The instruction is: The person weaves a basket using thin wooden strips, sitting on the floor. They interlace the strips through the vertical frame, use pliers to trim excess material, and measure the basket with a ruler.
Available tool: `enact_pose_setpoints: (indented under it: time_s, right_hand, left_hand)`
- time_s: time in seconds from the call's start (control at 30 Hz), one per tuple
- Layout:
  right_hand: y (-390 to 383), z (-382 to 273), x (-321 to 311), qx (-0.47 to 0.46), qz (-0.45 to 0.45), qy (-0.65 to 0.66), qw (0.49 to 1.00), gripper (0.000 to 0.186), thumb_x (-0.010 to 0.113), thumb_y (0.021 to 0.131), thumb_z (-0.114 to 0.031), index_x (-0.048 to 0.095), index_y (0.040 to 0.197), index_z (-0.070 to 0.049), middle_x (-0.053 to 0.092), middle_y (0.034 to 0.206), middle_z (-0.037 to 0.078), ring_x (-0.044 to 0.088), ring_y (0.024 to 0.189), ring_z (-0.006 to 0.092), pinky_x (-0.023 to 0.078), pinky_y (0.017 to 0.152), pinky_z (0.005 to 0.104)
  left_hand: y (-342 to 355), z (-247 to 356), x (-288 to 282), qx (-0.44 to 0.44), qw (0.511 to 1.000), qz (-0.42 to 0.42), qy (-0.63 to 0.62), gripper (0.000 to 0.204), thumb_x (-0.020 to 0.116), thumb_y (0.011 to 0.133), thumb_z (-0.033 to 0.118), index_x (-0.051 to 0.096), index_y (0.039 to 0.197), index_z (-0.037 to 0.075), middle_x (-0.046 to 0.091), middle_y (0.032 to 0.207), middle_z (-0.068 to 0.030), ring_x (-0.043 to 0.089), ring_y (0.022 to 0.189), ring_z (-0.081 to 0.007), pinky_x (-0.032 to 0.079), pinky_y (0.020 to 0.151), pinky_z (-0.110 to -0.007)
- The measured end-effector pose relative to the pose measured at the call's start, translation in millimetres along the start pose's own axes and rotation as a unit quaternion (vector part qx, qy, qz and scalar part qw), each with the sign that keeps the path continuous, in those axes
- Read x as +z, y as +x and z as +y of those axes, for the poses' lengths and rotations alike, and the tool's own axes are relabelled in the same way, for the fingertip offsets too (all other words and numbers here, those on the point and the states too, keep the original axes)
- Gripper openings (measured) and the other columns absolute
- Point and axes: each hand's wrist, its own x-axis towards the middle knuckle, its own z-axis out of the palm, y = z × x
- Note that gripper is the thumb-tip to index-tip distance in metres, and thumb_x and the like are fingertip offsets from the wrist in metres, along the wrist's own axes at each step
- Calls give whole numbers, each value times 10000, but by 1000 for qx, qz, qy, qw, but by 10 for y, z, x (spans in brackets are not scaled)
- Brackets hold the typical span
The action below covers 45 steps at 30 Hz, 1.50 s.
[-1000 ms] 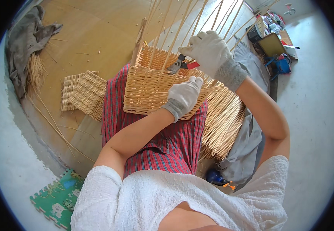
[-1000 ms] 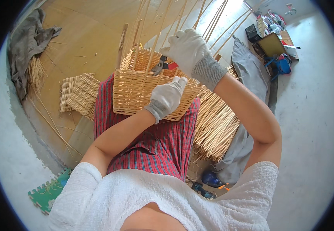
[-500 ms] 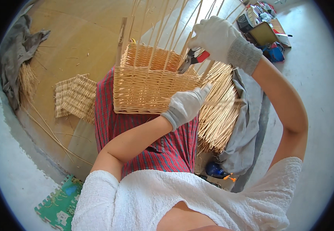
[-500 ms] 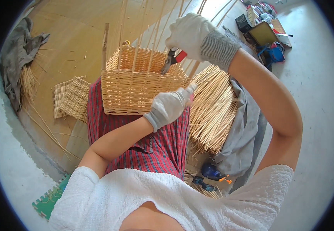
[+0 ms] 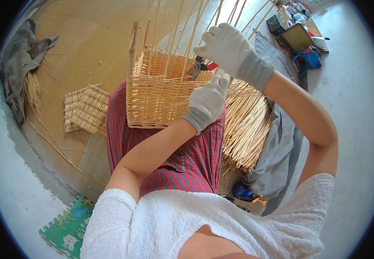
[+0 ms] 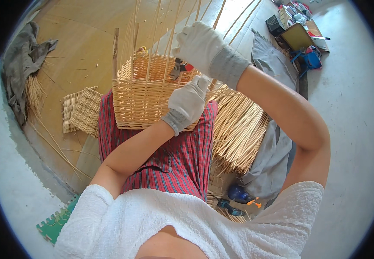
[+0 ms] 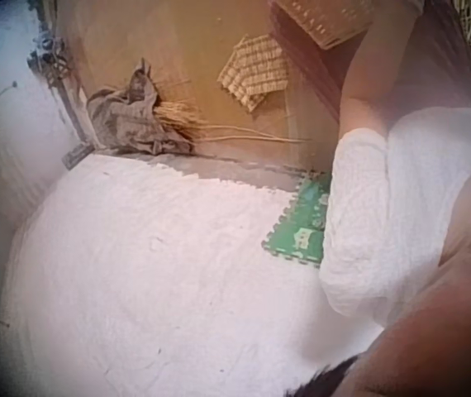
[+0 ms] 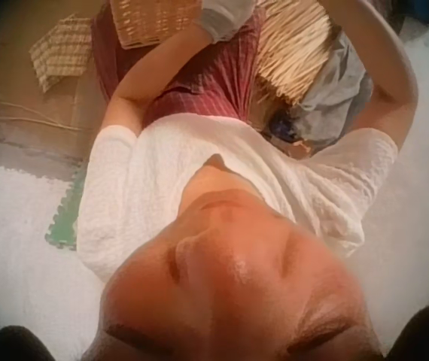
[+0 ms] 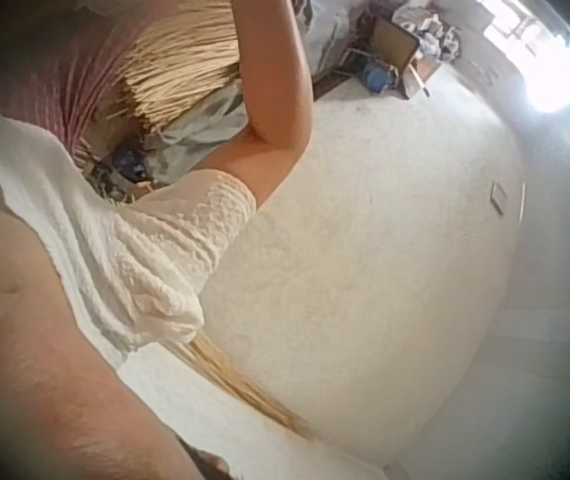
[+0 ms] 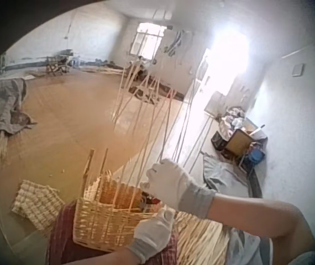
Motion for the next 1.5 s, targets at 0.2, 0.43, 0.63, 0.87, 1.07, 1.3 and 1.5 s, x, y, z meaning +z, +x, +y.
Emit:
enact_pose_setpoints:
  time_s: [0.2,0.43,0.63,0.87,1.07,1.3,1.5]
  right_hand:
    - [-38,-142,-159,41,-131,50,989,239,727,891,-244,728,1126,-286,636,930,-18,681,943,163,540,791,342]
    - [-310,133,59,8,-89,5,996,310,787,832,-284,736,1137,-267,652,957,-11,681,966,177,547,833,336]
    - [-260,-48,213,62,-154,71,984,339,803,820,-311,728,1140,-228,664,955,3,688,972,182,562,782,359]
    - [-438,167,77,65,-117,47,990,307,792,830,-293,727,1122,-222,654,972,16,695,975,192,581,756,357]
    - [-154,124,116,33,-182,79,980,418,844,777,-323,732,1175,-262,656,1092,6,661,1067,188,573,818,353]
    - [202,167,106,10,-300,53,952,343,854,768,-311,761,1089,-234,675,959,6,706,940,212,605,789,379]
    - [-85,171,58,39,-258,144,955,285,848,781,-298,760,1038,-214,684,924,14,727,926,224,592,796,393]
  left_hand:
    - [-98,60,42,91,989,-85,75,140,538,1006,223,610,1081,129,653,1064,-74,705,916,-246,585,689,-395]
    - [-682,355,370,136,989,-34,-43,68,611,897,220,643,923,166,600,954,-53,676,961,-240,555,802,-377]
    - [-522,396,156,143,974,-173,-13,222,559,949,173,625,1158,138,657,1034,-112,700,946,-283,571,787,-407]
    - [-344,233,346,100,989,-110,-4,475,475,1013,168,493,1484,111,697,1184,-172,742,936,-292,603,730,-410]
    - [-386,281,280,121,972,-197,31,440,491,1000,180,531,1433,119,718,1157,-149,756,891,-271,603,686,-412]
    - [-529,236,540,190,967,-163,47,401,535,967,185,580,1359,117,679,936,-83,739,795,-258,583,580,-390]
    - [-326,209,489,128,984,-112,46,486,530,1005,214,511,1487,152,719,1082,-85,744,794,-230,589,608,-387]
